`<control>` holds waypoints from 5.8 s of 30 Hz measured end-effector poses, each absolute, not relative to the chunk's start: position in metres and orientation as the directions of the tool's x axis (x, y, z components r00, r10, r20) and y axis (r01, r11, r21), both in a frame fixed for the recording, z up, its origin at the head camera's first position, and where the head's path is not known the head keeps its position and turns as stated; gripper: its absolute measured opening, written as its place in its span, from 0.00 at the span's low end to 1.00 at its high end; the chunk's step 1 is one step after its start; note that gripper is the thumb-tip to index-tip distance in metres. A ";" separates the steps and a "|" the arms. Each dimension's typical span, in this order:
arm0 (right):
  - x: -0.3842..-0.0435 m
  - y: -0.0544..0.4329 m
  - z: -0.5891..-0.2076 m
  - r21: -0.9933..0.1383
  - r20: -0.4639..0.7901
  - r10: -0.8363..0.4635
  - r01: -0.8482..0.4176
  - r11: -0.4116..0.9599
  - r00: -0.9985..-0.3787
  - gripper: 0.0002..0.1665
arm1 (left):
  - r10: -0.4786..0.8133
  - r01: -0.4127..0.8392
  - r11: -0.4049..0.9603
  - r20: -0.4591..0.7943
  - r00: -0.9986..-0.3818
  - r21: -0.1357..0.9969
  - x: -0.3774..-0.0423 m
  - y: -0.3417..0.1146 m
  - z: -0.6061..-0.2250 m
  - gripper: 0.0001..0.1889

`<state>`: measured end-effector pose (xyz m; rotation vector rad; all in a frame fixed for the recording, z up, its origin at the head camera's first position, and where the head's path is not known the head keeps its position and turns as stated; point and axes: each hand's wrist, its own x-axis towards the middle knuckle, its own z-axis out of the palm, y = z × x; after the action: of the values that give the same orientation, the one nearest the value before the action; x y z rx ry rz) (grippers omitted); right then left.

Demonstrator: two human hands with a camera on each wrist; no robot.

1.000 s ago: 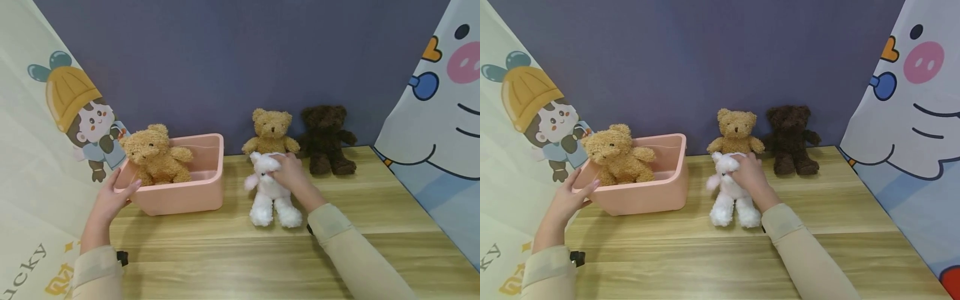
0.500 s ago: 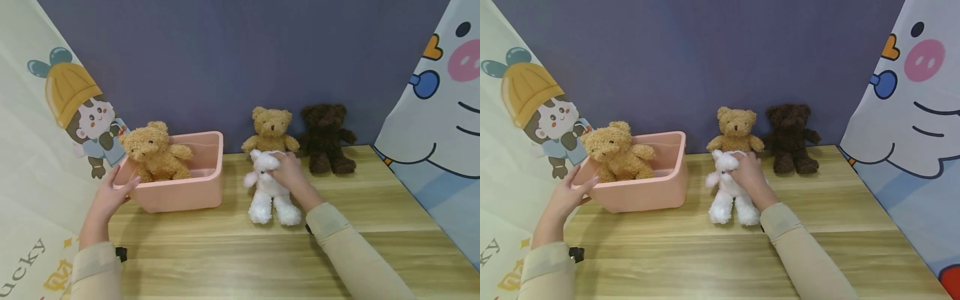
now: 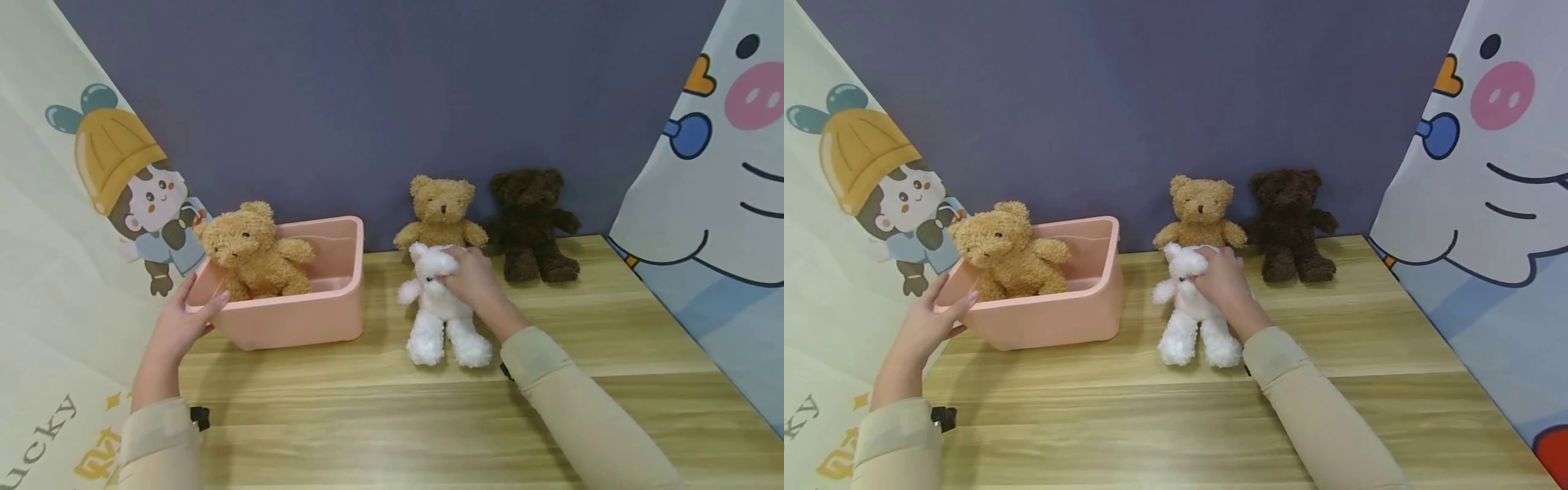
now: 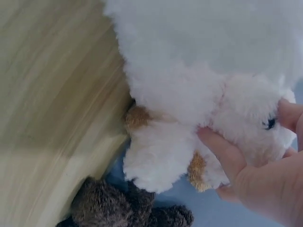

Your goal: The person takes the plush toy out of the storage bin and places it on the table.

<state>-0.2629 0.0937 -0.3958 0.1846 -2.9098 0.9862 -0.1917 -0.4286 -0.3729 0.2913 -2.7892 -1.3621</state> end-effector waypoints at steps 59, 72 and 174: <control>-0.310 0.041 -0.253 -0.437 -0.011 -0.289 -0.255 0.862 -0.957 0.41 | -0.171 -0.143 0.597 -0.049 -0.984 0.789 -0.196 -0.429 -0.373 0.55; -0.304 -0.057 -0.242 -0.400 -0.058 -0.426 -0.370 0.839 -0.903 0.41 | -0.166 -0.139 0.592 -0.048 -0.985 0.794 -0.195 -0.431 -0.373 0.55; -0.307 -0.193 -0.285 -0.075 -0.175 -0.561 -0.557 0.827 -0.809 0.61 | -0.236 -0.209 0.604 -0.078 -0.969 0.769 -0.197 -0.432 -0.380 0.54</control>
<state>-0.3067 -0.1925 -0.2852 0.9837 -3.1838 0.0331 -0.1970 -0.4324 -0.3795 0.3867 -2.7859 -1.3282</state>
